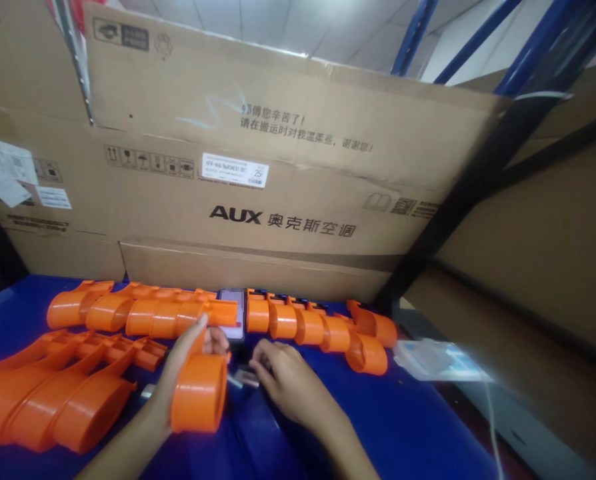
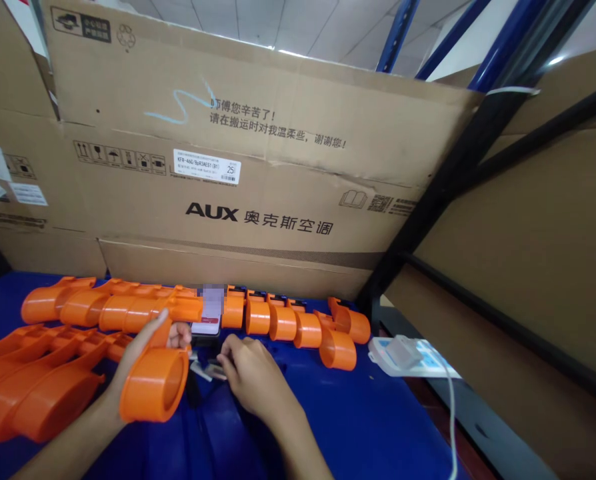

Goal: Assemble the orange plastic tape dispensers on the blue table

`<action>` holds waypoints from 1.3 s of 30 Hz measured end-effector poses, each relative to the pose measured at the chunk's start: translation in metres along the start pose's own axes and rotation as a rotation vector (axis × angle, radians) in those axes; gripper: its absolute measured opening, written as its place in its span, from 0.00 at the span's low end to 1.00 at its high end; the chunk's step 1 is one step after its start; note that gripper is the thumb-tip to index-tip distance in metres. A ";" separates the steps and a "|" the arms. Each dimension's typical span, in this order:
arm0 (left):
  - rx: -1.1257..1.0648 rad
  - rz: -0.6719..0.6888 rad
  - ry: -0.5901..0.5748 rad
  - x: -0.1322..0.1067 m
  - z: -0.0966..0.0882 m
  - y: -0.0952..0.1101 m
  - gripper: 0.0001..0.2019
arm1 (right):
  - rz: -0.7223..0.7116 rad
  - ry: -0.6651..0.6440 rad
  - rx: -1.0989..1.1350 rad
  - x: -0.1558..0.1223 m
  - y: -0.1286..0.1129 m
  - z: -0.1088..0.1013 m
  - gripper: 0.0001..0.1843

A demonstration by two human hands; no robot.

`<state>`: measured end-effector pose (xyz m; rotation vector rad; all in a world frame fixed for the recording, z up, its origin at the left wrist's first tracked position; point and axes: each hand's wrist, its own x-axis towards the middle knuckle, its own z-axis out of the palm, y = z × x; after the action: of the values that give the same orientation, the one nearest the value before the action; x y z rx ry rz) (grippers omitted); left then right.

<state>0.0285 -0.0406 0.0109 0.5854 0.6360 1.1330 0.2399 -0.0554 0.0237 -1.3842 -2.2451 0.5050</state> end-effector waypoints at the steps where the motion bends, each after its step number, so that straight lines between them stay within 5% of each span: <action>1: 0.014 -0.003 -0.005 0.001 -0.001 0.000 0.21 | 0.001 0.014 0.024 0.001 0.001 0.000 0.07; 10: 0.262 0.090 0.044 0.007 0.000 -0.014 0.23 | 0.068 0.393 0.531 0.008 0.005 -0.002 0.12; 16: 0.351 0.179 0.034 0.001 0.009 -0.021 0.17 | 0.081 0.472 0.897 0.008 -0.003 -0.007 0.15; 26: 0.299 0.120 -0.033 -0.006 0.016 -0.021 0.16 | 0.089 0.526 0.990 0.010 0.000 -0.006 0.19; 39: 0.305 0.119 0.067 -0.007 0.014 -0.022 0.23 | 0.104 0.502 0.966 0.010 -0.004 -0.004 0.18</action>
<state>0.0504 -0.0560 0.0062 0.8577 0.8488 1.1783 0.2348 -0.0481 0.0312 -0.9451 -1.2301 0.9745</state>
